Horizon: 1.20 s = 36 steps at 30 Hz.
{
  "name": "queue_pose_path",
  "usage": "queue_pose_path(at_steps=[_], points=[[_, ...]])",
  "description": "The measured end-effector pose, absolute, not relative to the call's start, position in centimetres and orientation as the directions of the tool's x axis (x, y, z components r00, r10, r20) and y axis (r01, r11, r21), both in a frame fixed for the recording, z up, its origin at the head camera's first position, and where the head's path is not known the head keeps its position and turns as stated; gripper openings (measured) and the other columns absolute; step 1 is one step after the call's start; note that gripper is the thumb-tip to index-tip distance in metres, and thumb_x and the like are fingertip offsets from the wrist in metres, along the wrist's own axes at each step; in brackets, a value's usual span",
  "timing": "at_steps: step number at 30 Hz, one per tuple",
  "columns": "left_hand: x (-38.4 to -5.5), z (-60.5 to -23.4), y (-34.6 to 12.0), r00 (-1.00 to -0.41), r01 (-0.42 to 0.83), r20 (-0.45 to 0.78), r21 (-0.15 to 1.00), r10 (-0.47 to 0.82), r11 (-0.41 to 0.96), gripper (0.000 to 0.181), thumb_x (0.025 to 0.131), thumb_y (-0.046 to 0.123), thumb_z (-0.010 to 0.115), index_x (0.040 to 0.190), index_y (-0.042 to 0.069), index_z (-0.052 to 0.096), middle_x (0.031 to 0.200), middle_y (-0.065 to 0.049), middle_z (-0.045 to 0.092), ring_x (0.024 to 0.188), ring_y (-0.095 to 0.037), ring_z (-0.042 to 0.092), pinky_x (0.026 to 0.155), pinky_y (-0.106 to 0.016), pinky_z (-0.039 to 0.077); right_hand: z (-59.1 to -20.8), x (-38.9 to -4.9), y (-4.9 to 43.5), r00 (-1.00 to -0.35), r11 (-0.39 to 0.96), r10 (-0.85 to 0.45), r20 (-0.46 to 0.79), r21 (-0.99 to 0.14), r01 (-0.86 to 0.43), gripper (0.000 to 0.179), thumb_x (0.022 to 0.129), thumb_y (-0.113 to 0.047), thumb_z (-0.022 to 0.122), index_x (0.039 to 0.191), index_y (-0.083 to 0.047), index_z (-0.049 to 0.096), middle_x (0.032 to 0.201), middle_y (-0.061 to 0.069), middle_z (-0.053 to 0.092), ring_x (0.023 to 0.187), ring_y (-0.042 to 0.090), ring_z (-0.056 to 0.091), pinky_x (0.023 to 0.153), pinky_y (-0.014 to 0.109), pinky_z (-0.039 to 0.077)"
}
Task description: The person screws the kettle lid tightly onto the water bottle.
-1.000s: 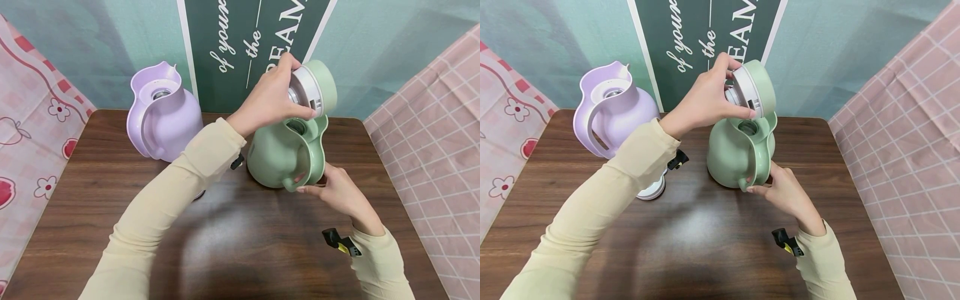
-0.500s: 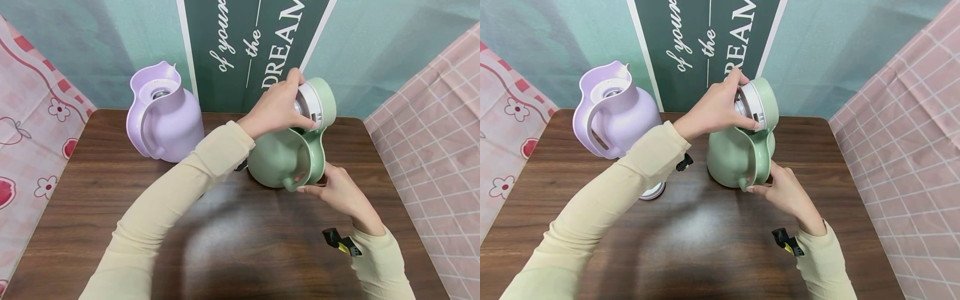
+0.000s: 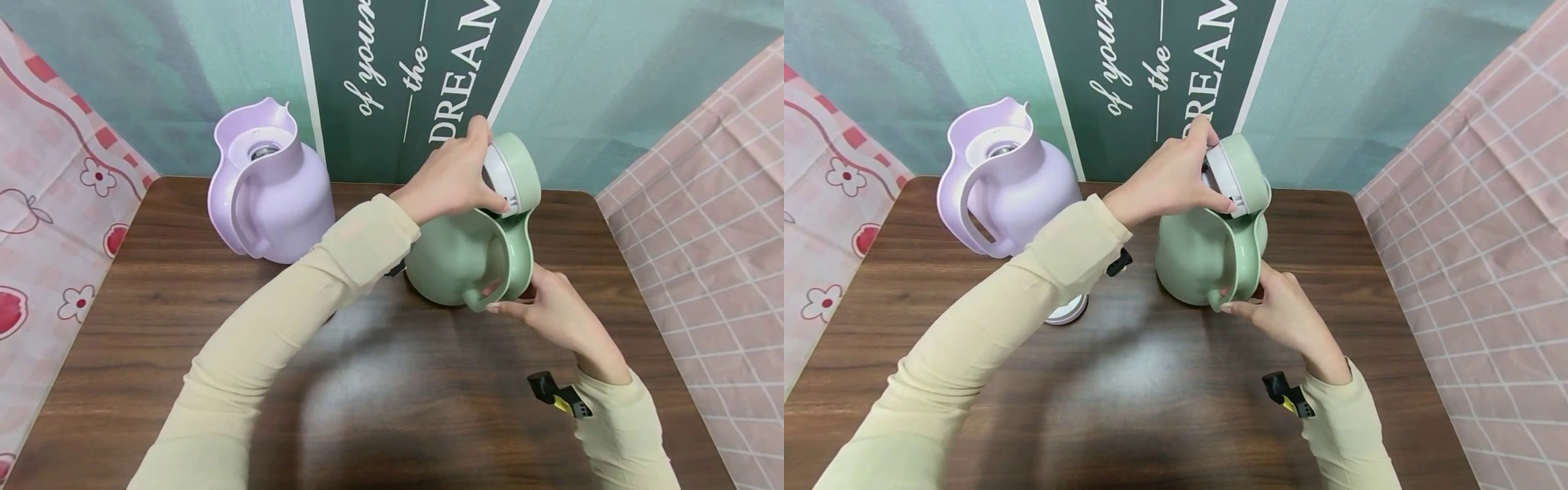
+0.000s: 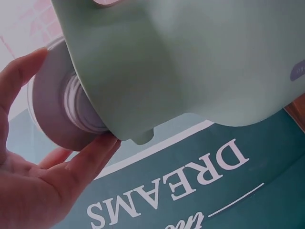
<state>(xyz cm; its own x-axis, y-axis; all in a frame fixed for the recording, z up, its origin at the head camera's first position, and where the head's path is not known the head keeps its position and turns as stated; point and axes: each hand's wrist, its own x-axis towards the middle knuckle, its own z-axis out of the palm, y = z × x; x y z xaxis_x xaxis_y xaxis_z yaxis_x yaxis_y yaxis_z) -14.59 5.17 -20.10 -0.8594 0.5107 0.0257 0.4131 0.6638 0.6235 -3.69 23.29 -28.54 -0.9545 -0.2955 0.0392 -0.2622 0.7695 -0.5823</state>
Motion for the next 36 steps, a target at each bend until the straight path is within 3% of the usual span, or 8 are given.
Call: queue_pose_path(at_steps=[14,19,23,27,36], points=[[-14.7,-19.6,4.8,-0.854,0.407,-0.007,0.613,0.52,0.677,0.059,0.075,0.03,0.073,0.111,0.006,0.032,0.096,-0.005,0.052,0.086,-0.016,0.051,0.069,-0.023,0.039,-28.6,-3.8,23.3,-0.957,0.764,-0.286,0.048,-0.592,-0.258,0.028,0.07,-0.018,0.079,0.093,-0.012,0.063,0.085,0.0,0.065,0.074,0.008,0.058,0.061,0.023,0.045],[-14.7,-19.3,4.7,-0.849,0.419,0.006,0.615,0.528,0.668,0.063,0.076,0.031,0.072,0.12,0.008,0.033,0.102,-0.005,0.053,0.09,-0.015,0.049,0.073,-0.023,0.038,-28.6,-3.7,23.3,-0.952,0.757,-0.3,0.058,-0.593,-0.275,0.026,0.071,-0.018,0.079,0.091,-0.014,0.064,0.085,-0.002,0.065,0.076,0.007,0.058,0.062,0.023,0.045],[-14.5,-18.8,4.6,-0.838,0.446,0.018,0.598,0.545,0.666,0.069,0.078,0.033,0.07,0.131,0.014,0.031,0.116,-0.004,0.053,0.098,-0.014,0.048,0.078,-0.023,0.037,-28.7,-3.7,23.3,-0.95,0.756,-0.308,0.055,-0.592,-0.28,0.024,0.071,-0.017,0.079,0.091,-0.015,0.065,0.084,-0.004,0.065,0.077,0.006,0.058,0.063,0.023,0.045],[-14.4,-18.2,4.6,-0.829,0.474,0.027,0.566,0.559,0.674,0.066,0.079,0.032,0.07,0.135,0.022,0.035,0.128,0.005,0.049,0.105,-0.011,0.044,0.082,-0.023,0.035,-28.8,-3.7,23.4,-0.949,0.76,-0.309,0.059,-0.584,-0.284,0.025,0.071,-0.016,0.079,0.091,-0.015,0.064,0.084,-0.005,0.065,0.077,0.005,0.058,0.063,0.022,0.045],[-14.4,-17.5,4.9,-0.805,0.501,0.022,0.56,0.593,0.66,0.062,0.08,0.028,0.069,0.135,0.03,0.04,0.132,0.015,0.044,0.113,-0.008,0.039,0.084,-0.02,0.032,-28.7,-3.7,23.3,-0.954,0.763,-0.296,0.051,-0.588,-0.268,0.026,0.07,-0.017,0.079,0.091,-0.014,0.064,0.084,-0.003,0.065,0.077,0.007,0.058,0.063,0.023,0.045]])
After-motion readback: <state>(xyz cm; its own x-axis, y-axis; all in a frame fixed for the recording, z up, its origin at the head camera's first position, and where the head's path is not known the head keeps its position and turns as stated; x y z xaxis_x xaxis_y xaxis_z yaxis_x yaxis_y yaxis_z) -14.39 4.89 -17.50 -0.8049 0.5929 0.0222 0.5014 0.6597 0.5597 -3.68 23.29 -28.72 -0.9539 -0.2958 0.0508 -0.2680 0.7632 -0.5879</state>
